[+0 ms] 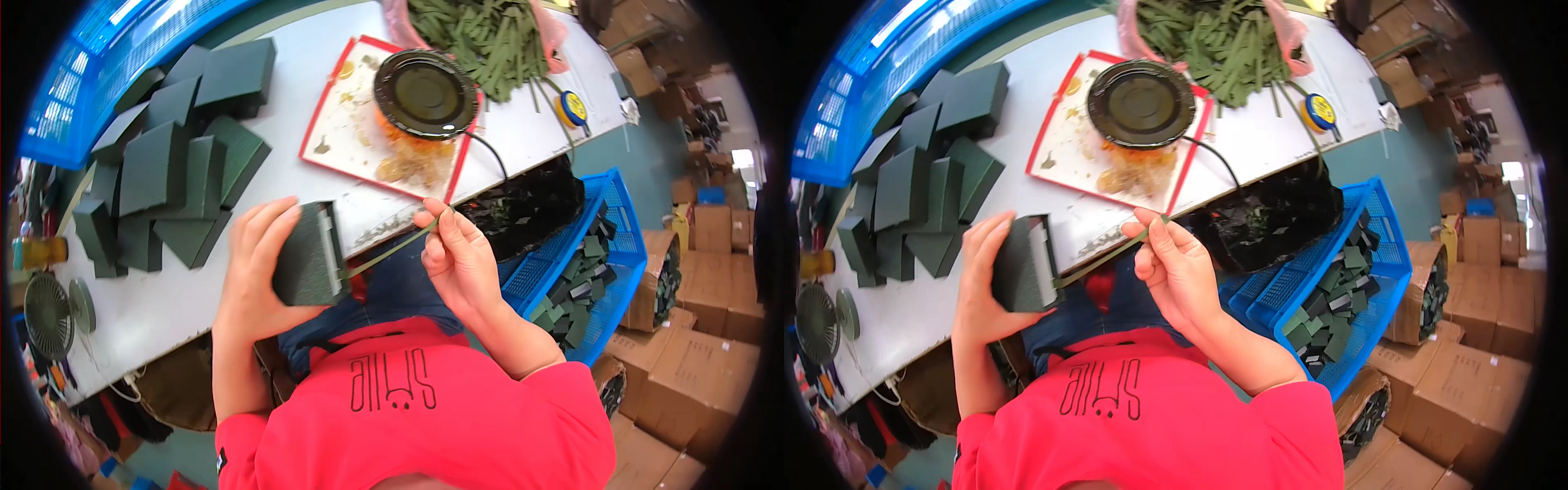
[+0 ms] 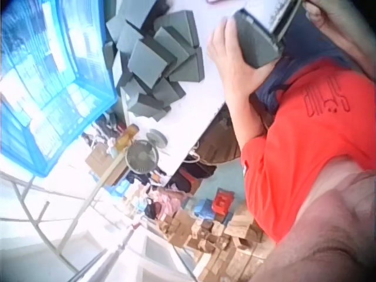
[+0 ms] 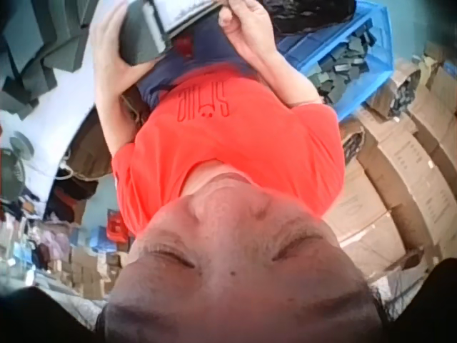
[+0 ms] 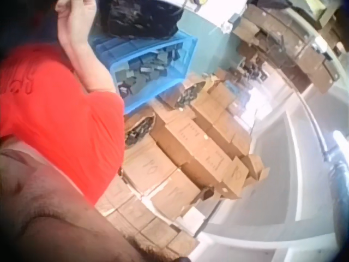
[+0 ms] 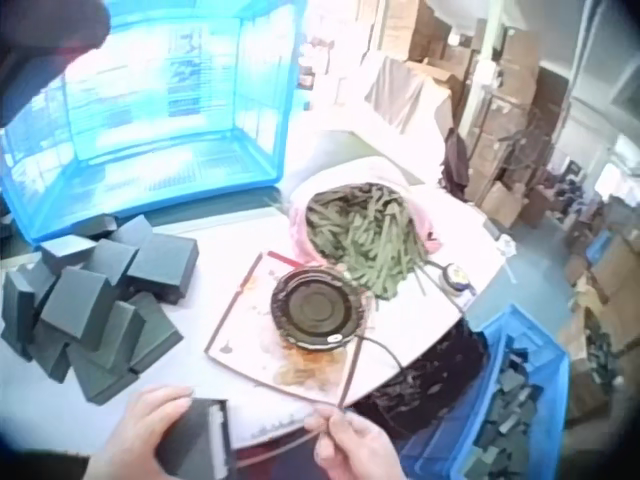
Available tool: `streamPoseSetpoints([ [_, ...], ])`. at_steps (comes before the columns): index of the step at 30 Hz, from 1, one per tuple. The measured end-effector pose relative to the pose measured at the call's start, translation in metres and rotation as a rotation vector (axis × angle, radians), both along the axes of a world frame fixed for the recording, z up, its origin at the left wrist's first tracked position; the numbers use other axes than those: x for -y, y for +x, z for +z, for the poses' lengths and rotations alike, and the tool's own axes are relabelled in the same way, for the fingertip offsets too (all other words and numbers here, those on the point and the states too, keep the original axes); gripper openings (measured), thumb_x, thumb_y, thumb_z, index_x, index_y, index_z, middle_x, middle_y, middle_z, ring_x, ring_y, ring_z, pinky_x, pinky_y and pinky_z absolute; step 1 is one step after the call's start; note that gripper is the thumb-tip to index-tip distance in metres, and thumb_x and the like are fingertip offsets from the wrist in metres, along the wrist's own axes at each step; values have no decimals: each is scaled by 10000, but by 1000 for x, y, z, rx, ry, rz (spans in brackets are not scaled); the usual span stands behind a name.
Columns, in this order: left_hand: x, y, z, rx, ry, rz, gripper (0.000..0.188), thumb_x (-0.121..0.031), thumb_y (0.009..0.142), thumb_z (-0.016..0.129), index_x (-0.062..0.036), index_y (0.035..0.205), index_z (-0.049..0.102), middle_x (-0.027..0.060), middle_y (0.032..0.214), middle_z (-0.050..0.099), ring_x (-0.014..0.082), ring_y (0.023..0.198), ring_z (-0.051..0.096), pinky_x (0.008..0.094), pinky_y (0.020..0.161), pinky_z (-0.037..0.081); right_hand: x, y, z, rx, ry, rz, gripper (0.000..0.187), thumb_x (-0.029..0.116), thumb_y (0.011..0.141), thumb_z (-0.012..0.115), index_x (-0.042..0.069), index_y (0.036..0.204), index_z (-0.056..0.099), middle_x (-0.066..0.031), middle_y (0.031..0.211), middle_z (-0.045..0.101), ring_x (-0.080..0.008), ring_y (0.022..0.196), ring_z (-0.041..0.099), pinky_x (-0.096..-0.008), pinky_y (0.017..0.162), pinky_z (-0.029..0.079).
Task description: The person wraps a green rectangular sponge with a green fabric strip. They pick up a sponge, wrap the strip around it, and secure it by tucking the end into the fabric. The process is repeated for multiple sponges, which are then placed into a blue plastic basket.
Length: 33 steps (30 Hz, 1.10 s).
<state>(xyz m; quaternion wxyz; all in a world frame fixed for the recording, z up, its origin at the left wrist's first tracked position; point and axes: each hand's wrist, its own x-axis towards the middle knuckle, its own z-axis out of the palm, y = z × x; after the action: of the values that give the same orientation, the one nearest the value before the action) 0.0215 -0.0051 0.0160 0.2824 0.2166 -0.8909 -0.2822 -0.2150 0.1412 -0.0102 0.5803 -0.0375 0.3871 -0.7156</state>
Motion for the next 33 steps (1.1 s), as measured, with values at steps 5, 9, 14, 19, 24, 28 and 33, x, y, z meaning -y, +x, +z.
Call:
streamPoseSetpoints([
  [5,-1,14,0,54,-20,30,982,-186,519,897,-52,1397,479,181,1392,511,405,1225,494,503,1025,400,2,-22,3,-1,-6,-123,308,220,1037,566,8,1256,609,-102,1048,722,-81,737,670,-231,676,577],
  [9,-1,22,1,118,-15,61,976,-190,512,905,-56,1388,496,168,1397,507,398,1238,483,497,1030,388,8,-27,6,-27,-38,-187,278,201,1032,576,5,1227,607,-87,991,715,-84,715,655,-227,667,577],
  [14,-3,21,6,149,13,68,927,-195,510,906,-61,1351,542,165,1394,502,395,1254,475,490,1047,380,16,-37,5,-176,-146,-185,216,180,1025,590,14,1161,614,-76,906,701,-85,650,624,-228,577,542],
  [19,-4,9,8,150,8,46,876,-211,531,898,-73,1331,569,154,1387,505,388,1267,469,495,1057,372,34,-47,22,-414,-3,-132,187,193,998,647,8,1014,659,-43,747,647,-76,496,525,-210,459,430],
  [24,-2,1,9,162,-25,-11,938,-191,499,914,-66,1349,538,176,1413,490,409,1267,469,505,1053,394,47,-59,24,-579,33,-77,206,197,982,670,-8,986,656,-5,683,585,-34,473,433,-198,427,321],
  [28,-3,-1,10,167,-17,-15,931,-187,497,914,-63,1342,542,172,1417,487,407,1268,468,505,1052,397,54,-60,25,-589,76,-37,203,197,981,670,-3,946,663,7,644,563,-24,447,392,-194,409,286],
  [33,-4,1,9,170,-7,-9,934,-175,493,914,-63,1341,541,170,1420,486,409,1270,466,505,1053,398,60,-56,23,-581,110,-25,201,195,980,669,7,910,659,16,622,549,-23,429,369,-200,390,264],
])
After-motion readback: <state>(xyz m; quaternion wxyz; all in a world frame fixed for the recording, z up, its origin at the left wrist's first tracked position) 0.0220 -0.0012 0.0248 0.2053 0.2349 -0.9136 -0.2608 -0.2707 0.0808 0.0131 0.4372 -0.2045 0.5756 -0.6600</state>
